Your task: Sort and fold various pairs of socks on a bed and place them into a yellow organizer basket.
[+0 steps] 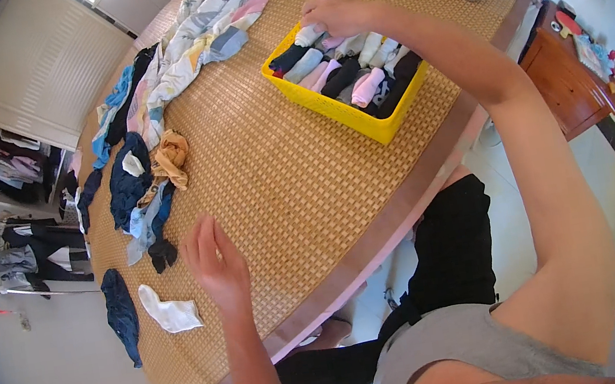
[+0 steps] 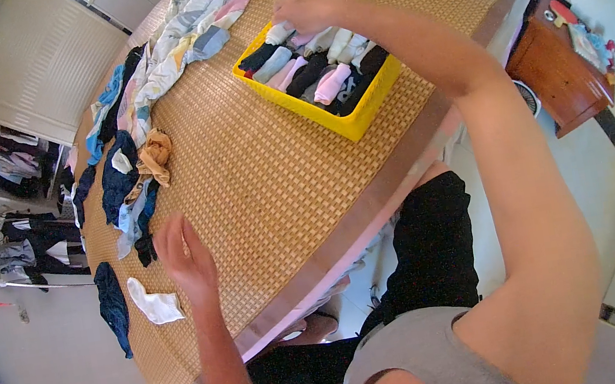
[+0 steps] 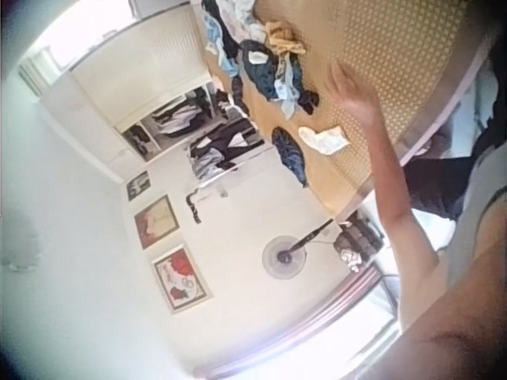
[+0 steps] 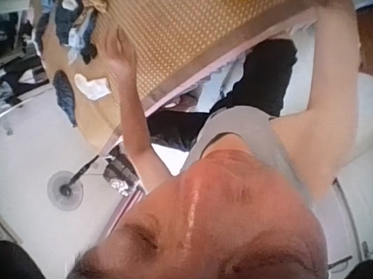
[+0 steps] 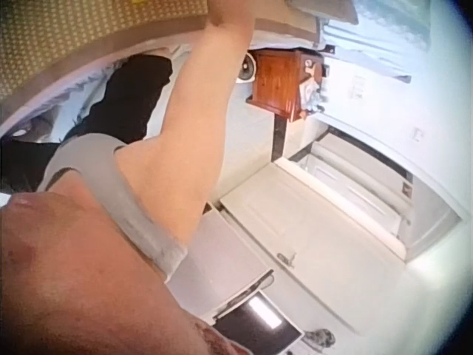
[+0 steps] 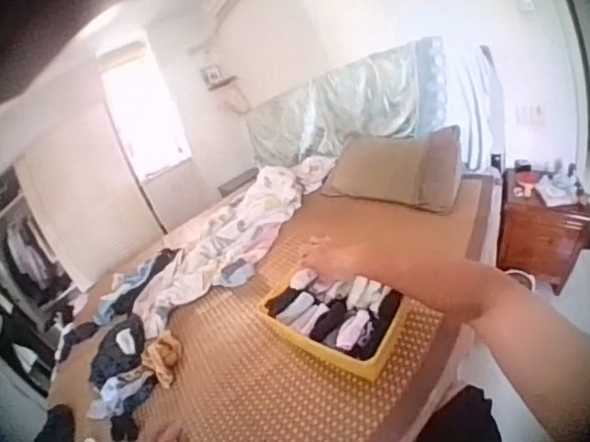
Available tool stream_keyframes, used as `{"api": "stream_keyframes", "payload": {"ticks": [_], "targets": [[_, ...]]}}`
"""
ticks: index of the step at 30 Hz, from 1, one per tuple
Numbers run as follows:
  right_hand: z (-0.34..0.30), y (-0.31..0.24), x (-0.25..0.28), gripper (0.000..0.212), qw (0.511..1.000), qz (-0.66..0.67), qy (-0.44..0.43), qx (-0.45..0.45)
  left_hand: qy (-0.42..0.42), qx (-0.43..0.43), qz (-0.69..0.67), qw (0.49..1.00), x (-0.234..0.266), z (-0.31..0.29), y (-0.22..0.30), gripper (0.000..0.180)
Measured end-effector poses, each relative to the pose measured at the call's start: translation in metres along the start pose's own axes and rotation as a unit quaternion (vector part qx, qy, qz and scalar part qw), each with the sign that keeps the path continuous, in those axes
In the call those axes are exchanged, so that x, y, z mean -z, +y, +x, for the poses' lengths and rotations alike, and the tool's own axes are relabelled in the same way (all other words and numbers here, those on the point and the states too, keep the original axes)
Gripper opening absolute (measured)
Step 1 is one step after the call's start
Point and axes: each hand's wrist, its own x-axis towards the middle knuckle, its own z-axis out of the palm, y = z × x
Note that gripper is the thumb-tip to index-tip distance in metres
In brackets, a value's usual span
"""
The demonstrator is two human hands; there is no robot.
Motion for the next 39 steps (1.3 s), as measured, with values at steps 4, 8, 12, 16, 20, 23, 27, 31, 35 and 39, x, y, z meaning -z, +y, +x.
{"api": "stream_keyframes", "payload": {"ticks": [4, 8, 12, 16, 20, 23, 27, 31, 35, 39], "targets": [[-0.001, -0.003, 0.002, 0.053, 1.000, 0.012, 0.022, -0.009, -0.009, -0.078, -0.089, 0.993, -0.061, 0.135, 0.053, 0.018], [-0.004, -0.017, 0.012, 0.052, 1.000, 0.015, 0.016, -0.013, -0.108, -0.046, -0.097, 0.988, -0.152, 0.212, 0.080, 0.023], [-0.002, -0.013, 0.004, 0.054, 0.998, 0.039, 0.052, -0.015, -0.273, 0.018, -0.002, 0.962, -0.210, 0.226, 0.072, 0.031], [0.004, -0.008, 0.003, 0.054, 0.996, 0.085, 0.017, -0.020, -0.359, 0.105, 0.022, 0.927, -0.225, 0.231, 0.053, 0.028], [0.010, 0.007, -0.003, 0.053, 0.990, 0.135, -0.021, -0.040, -0.342, 0.017, 0.089, 0.935, -0.219, 0.230, 0.070, 0.025], [0.013, -0.001, -0.005, 0.050, 0.993, 0.104, -0.055, -0.009, -0.274, -0.066, 0.118, 0.952, -0.216, 0.221, 0.070, 0.031], [0.012, 0.000, -0.015, 0.046, 0.993, 0.069, 0.098, 0.024, -0.268, -0.144, -0.008, 0.953, -0.221, 0.228, 0.055, 0.048], [0.012, 0.012, -0.028, 0.037, 0.979, 0.145, 0.130, -0.065, -0.315, -0.150, -0.005, 0.937, -0.225, 0.234, 0.061, 0.050], [0.013, 0.008, -0.028, 0.032, 0.979, 0.136, 0.137, -0.071, -0.334, -0.130, -0.017, 0.933, -0.225, 0.233, 0.058, 0.046], [0.017, 0.010, -0.028, 0.047, 0.964, 0.189, 0.146, -0.118, -0.293, -0.128, -0.045, 0.946, -0.227, 0.233, 0.052, 0.037]]}}
